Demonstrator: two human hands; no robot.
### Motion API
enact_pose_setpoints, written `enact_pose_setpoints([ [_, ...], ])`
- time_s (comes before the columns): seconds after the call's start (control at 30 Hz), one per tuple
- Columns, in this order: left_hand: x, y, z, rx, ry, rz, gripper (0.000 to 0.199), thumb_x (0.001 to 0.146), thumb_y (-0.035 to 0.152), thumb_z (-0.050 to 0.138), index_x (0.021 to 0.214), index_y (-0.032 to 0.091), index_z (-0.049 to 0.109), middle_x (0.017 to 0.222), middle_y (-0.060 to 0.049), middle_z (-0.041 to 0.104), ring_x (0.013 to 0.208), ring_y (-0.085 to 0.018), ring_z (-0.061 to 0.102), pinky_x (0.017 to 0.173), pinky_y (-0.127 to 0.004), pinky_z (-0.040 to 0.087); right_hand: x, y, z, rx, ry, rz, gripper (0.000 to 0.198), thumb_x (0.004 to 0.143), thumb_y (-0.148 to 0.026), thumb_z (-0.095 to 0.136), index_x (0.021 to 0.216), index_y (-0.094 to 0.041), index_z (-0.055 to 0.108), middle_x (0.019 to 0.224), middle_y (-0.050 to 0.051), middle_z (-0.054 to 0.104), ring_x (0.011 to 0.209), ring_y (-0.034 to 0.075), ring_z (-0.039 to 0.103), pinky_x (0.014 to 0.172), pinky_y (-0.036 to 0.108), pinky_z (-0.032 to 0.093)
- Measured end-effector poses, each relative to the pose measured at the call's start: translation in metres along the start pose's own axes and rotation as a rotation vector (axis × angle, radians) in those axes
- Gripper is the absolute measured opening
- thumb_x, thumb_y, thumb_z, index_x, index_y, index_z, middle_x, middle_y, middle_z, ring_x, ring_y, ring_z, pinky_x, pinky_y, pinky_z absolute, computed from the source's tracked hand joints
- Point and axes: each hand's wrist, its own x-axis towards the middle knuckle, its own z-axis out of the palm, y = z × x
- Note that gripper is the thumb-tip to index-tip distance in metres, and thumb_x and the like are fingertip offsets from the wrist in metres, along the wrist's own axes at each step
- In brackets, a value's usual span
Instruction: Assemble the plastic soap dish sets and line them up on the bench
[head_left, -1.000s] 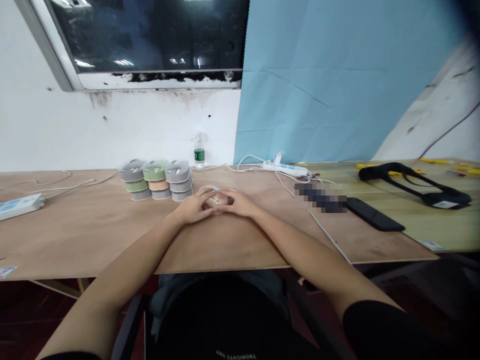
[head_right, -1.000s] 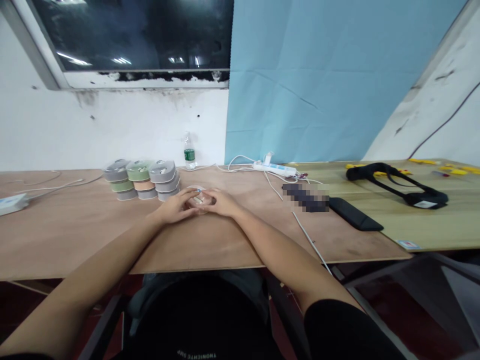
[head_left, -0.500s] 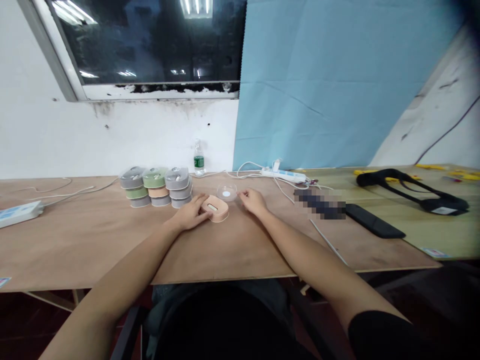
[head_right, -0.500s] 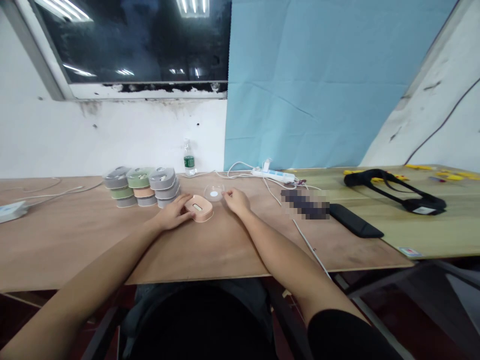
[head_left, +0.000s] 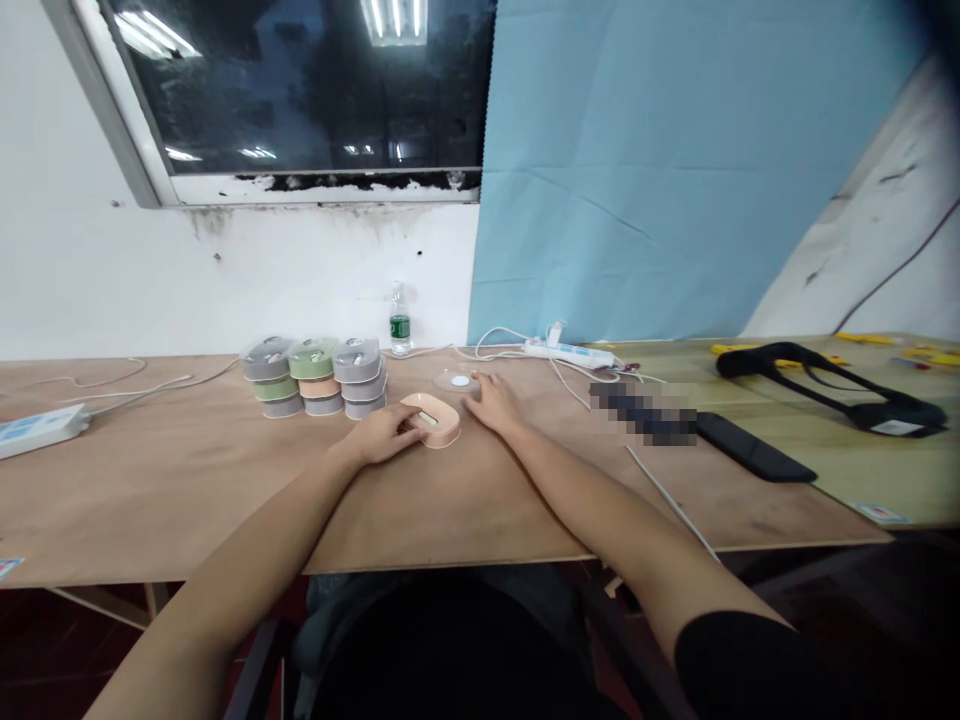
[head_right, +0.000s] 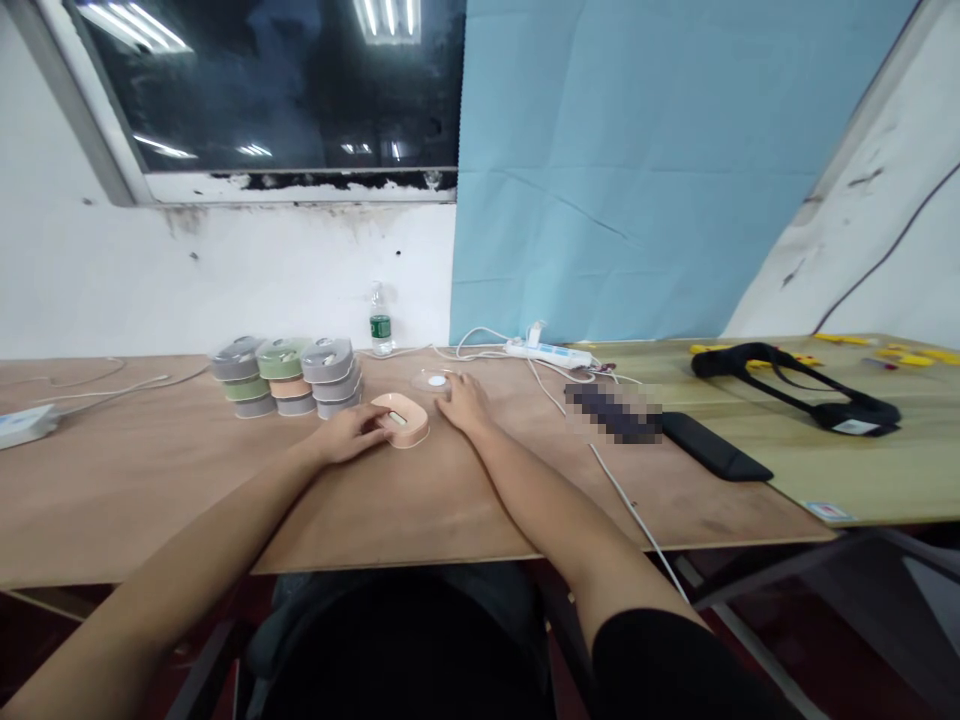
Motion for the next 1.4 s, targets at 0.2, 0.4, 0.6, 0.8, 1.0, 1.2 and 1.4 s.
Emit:
enact_pose_setpoints([
  [0.2,-0.001,0.003,-0.002,-0.014,-0.002,0.035,0.049,0.088,0.050,0.048,0.126,0.020,0.055,0.113,-0.009,0.065,0.096,-0.023,0.061,0.084,-0.035,0.047,0.008,0.013,0.005,-0.084,-0.121,0.034,0.045,0.083,-0.038,0.053,0.124,-0.021,0.058,0.129,0.013,0.053,0.115,0.034,0.047,0.095,0.045,0.038],
  [0.4,-0.001,0.002,-0.002,-0.012,0.000,0.040,0.048,0.088,0.050,0.048,0.125,0.020,0.055,0.114,-0.009,0.064,0.096,-0.023,0.061,0.084,-0.035,0.046,0.006,0.007,0.010,-0.100,-0.034,-0.078,0.028,0.083,-0.036,0.054,0.102,-0.021,0.069,0.106,0.011,0.061,0.106,0.028,0.049,0.092,0.040,0.038],
  [0.6,-0.001,-0.002,-0.001,-0.010,-0.004,0.045,0.048,0.088,0.050,0.049,0.125,0.019,0.055,0.113,-0.010,0.064,0.095,-0.022,0.061,0.083,-0.033,0.046,0.028,-0.011,0.028,-0.047,-0.039,-0.065,0.026,0.079,-0.035,0.059,0.096,-0.020,0.070,0.115,0.010,0.055,0.105,0.025,0.049,0.091,0.035,0.040],
  [0.8,-0.001,0.000,-0.002,-0.013,-0.002,0.048,0.048,0.089,0.049,0.049,0.124,0.019,0.055,0.113,-0.010,0.064,0.095,-0.023,0.060,0.083,-0.034,0.045,0.036,-0.018,0.038,0.079,0.001,-0.190,0.047,0.078,-0.022,0.054,0.125,-0.017,0.056,0.120,0.010,0.055,0.112,0.023,0.048,0.098,0.031,0.038],
  [1.0,-0.001,0.003,-0.004,-0.038,0.002,0.058,0.044,0.089,0.047,0.050,0.122,0.019,0.057,0.109,-0.009,0.065,0.091,-0.021,0.060,0.080,-0.033,0.045,0.037,-0.012,0.042,0.003,-0.012,-0.126,0.039,0.085,-0.020,0.046,0.122,-0.019,0.060,0.128,0.011,0.054,0.117,0.025,0.046,0.101,0.034,0.034],
  [1.2,-0.001,0.002,-0.004,-0.029,0.002,0.055,0.045,0.089,0.049,0.049,0.122,0.019,0.057,0.109,-0.009,0.065,0.091,-0.022,0.060,0.080,-0.033,0.045,0.037,-0.013,0.040,-0.032,0.019,-0.010,0.037,0.088,-0.036,0.048,0.118,-0.020,0.061,0.117,0.011,0.060,0.109,0.028,0.051,0.095,0.038,0.037],
  [1.4,-0.001,0.003,-0.005,-0.040,-0.007,0.052,0.044,0.089,0.047,0.050,0.122,0.019,0.057,0.107,-0.009,0.065,0.089,-0.021,0.061,0.079,-0.033,0.045,0.029,-0.018,0.033,0.006,0.048,-0.103,0.025,0.084,-0.029,0.052,0.104,-0.018,0.063,0.104,0.010,0.064,0.100,0.024,0.053,0.089,0.034,0.039],
])
